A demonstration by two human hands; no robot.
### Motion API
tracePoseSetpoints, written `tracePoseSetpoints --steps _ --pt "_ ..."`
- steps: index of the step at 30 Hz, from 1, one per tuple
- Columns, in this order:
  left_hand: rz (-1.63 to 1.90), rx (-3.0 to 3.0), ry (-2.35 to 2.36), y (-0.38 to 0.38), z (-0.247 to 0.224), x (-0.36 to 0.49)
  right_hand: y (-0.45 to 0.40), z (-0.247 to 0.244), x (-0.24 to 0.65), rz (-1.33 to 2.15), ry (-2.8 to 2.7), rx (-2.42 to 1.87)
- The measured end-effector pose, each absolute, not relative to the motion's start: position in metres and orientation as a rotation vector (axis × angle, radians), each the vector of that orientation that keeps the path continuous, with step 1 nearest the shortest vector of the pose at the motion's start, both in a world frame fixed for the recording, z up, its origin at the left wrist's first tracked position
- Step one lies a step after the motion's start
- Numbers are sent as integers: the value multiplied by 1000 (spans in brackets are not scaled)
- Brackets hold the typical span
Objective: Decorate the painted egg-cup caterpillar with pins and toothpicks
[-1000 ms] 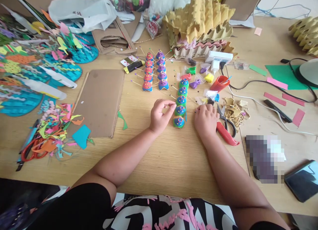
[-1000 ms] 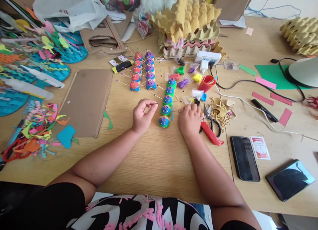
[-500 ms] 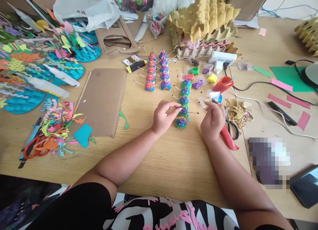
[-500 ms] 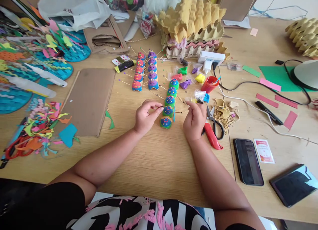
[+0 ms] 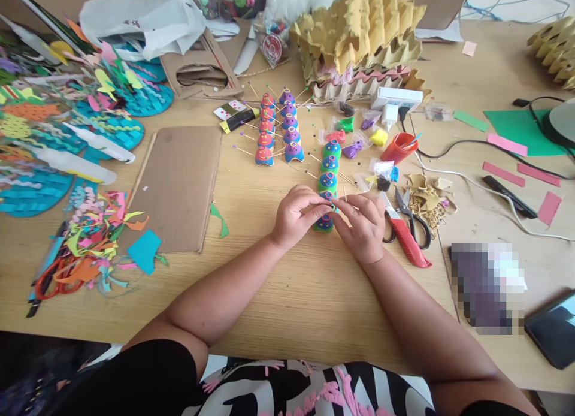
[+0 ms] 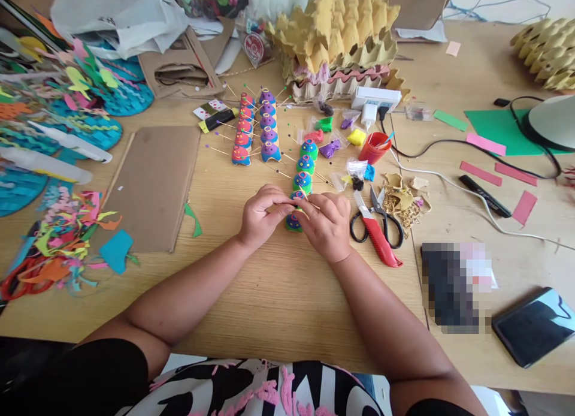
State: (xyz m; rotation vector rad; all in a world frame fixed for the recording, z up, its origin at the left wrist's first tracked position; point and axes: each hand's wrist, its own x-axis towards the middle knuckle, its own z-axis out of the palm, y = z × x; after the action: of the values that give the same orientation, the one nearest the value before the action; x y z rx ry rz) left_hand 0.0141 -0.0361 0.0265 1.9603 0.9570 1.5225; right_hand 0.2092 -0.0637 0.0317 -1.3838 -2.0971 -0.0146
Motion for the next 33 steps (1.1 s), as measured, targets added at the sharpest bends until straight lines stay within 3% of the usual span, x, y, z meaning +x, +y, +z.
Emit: tracePoseSetpoints --steps 6,26,33 --pt "1471 1982 917 -40 30 14 -65 33 208 -65 -2033 -1223" --pt "1538 2044 884 -42 34 16 -63 33 207 -81 -2058 -1249" --pt "1599 2029 901 -42 31 17 -58 32 203 -209 -1909 -899"
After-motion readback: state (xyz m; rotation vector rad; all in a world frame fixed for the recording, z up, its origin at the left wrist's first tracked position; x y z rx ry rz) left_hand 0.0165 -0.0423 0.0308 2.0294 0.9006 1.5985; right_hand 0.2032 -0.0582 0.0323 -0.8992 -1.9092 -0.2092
